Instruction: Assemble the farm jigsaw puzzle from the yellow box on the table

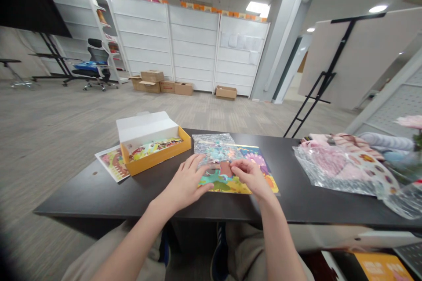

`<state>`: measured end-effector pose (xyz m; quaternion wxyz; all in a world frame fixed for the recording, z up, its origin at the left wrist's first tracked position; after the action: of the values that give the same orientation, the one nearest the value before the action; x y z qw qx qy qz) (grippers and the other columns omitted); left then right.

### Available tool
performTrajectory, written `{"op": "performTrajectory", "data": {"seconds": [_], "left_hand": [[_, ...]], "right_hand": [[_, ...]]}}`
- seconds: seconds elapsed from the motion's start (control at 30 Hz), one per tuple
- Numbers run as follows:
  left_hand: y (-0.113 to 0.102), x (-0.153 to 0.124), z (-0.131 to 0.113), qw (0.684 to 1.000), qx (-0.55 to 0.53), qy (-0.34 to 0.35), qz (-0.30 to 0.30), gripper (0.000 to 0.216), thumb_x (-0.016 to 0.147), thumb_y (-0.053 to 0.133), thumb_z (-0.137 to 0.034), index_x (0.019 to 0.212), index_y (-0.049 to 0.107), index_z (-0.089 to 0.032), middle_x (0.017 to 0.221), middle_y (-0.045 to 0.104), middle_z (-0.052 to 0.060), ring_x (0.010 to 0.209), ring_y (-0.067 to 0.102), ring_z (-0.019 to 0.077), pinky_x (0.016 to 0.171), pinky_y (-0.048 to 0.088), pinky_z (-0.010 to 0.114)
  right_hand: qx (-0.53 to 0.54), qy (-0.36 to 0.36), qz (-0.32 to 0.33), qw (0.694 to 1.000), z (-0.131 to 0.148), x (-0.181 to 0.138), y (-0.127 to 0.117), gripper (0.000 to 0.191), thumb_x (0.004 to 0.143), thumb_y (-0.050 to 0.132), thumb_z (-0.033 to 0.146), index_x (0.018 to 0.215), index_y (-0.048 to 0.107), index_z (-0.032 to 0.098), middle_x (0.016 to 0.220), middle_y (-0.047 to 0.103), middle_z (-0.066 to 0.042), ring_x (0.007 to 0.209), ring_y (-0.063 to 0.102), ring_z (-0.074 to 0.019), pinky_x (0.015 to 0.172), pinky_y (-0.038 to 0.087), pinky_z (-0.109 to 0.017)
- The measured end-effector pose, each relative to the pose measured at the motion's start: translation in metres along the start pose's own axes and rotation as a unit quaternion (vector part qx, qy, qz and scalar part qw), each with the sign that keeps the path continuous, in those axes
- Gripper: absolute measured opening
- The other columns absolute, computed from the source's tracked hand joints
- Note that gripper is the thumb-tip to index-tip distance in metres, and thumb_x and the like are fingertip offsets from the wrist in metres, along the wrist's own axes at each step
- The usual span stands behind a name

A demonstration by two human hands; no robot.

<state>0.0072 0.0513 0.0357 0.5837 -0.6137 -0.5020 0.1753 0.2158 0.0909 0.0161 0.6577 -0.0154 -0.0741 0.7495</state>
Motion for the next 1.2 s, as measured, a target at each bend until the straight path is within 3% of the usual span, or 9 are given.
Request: {"op": "performTrajectory", "data": {"seconds": [0.23, 0.4, 0.53, 0.73, 0.8, 0.9, 0.97, 1.07, 1.2], "left_hand": [[0.011, 0.018, 0.002, 0.998, 0.004, -0.054, 0.023, 0.039, 0.098, 0.052, -0.044, 0.125, 0.059, -0.017, 0.13, 0.063, 0.014, 0.125, 0.053, 0.0314, 0.103, 0.043, 0.047], [0.011, 0.018, 0.004, 0.996, -0.07, -0.047, 0.003, 0.059, 0.092, 0.054, -0.031, 0.147, 0.04, -0.015, 0.155, 0.043, 0.015, 0.139, 0.043, 0.0303, 0.11, 0.041, 0.047], [0.014, 0.017, 0.005, 0.994, -0.104, -0.026, -0.006, 0.074, 0.088, 0.055, -0.029, 0.155, 0.026, -0.016, 0.162, 0.031, 0.017, 0.148, 0.032, 0.0324, 0.115, 0.037, 0.051], [0.01, 0.016, 0.009, 0.995, -0.092, -0.026, -0.03, 0.077, 0.088, 0.053, -0.024, 0.156, 0.022, -0.012, 0.163, 0.027, 0.019, 0.15, 0.028, 0.0314, 0.117, 0.036, 0.051], [0.008, 0.014, 0.01, 0.997, -0.072, -0.03, -0.027, 0.075, 0.089, 0.053, -0.024, 0.156, 0.023, -0.012, 0.163, 0.028, 0.019, 0.15, 0.028, 0.0313, 0.118, 0.035, 0.05], [0.006, 0.011, 0.009, 0.999, -0.032, -0.035, -0.016, 0.066, 0.091, 0.053, -0.027, 0.152, 0.032, -0.017, 0.163, 0.03, 0.016, 0.149, 0.028, 0.0319, 0.118, 0.034, 0.051], [0.007, 0.008, 0.009, 0.999, -0.003, -0.038, 0.004, 0.055, 0.091, 0.055, -0.029, 0.144, 0.044, -0.02, 0.162, 0.031, 0.014, 0.15, 0.027, 0.033, 0.117, 0.034, 0.052], [0.016, 0.006, 0.012, 0.997, 0.021, -0.052, 0.046, 0.045, 0.092, 0.057, -0.035, 0.136, 0.054, -0.021, 0.161, 0.032, 0.016, 0.149, 0.027, 0.0375, 0.112, 0.039, 0.055], [0.031, 0.004, 0.016, 0.992, 0.031, -0.09, 0.084, 0.05, 0.094, 0.055, -0.044, 0.138, 0.053, -0.018, 0.158, 0.035, 0.022, 0.144, 0.034, 0.0444, 0.105, 0.045, 0.056]], "right_hand": [[0.009, 0.014, -0.009, 1.0, -0.008, 0.002, 0.001, 0.046, 0.065, 0.085, 0.056, 0.086, 0.073, 0.016, 0.075, 0.069, -0.002, 0.054, 0.053, -0.0096, 0.052, 0.046, -0.025], [0.038, 0.016, -0.014, 0.999, -0.01, 0.006, 0.009, 0.046, 0.07, 0.082, 0.052, 0.098, 0.074, 0.017, 0.073, 0.068, -0.001, 0.055, 0.053, -0.0091, 0.052, 0.046, -0.023], [0.035, 0.012, -0.023, 0.999, -0.006, 0.021, 0.032, 0.045, 0.075, 0.078, 0.05, 0.107, 0.072, 0.019, 0.092, 0.072, -0.005, 0.06, 0.057, -0.0109, 0.048, 0.044, -0.022], [-0.056, -0.003, 0.093, 0.994, 0.018, 0.03, 0.076, 0.066, 0.08, 0.073, 0.044, 0.139, 0.056, 0.022, 0.087, 0.073, -0.004, 0.068, 0.066, -0.0165, 0.048, 0.044, -0.022], [-0.121, -0.03, 0.099, 0.987, 0.029, 0.022, 0.064, 0.063, 0.08, 0.072, 0.041, 0.139, 0.058, 0.023, 0.09, 0.075, -0.004, 0.071, 0.068, -0.0179, 0.055, 0.05, -0.026], [-0.22, -0.073, 0.045, 0.972, 0.039, 0.01, 0.013, 0.028, 0.084, 0.066, 0.042, 0.099, 0.077, 0.021, 0.092, 0.077, -0.006, 0.076, 0.07, -0.0213, 0.07, 0.055, -0.033], [-0.275, -0.061, -0.083, 0.956, 0.035, 0.007, -0.039, 0.03, 0.087, 0.061, 0.043, 0.096, 0.077, 0.02, 0.089, 0.077, -0.007, 0.081, 0.071, -0.0239, 0.072, 0.054, -0.033], [-0.411, 0.026, -0.25, 0.876, 0.012, 0.0, -0.107, 0.028, 0.086, 0.058, 0.037, 0.097, 0.076, 0.018, 0.093, 0.078, -0.011, 0.087, 0.072, -0.0254, 0.079, 0.052, -0.034], [-0.519, 0.116, -0.221, 0.818, -0.024, 0.002, -0.129, 0.033, 0.085, 0.061, 0.045, 0.093, 0.077, 0.017, 0.096, 0.077, -0.015, 0.087, 0.071, -0.0287, 0.073, 0.049, -0.033]]}}
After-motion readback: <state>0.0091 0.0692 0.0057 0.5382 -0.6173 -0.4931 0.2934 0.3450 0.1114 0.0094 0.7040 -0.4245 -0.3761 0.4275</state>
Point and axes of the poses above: each hand's wrist, its own x-axis towards the middle knuckle, its own y-axis out of the palm, z = x × y, the point moved 6 cm from there along x, towards the middle knuckle
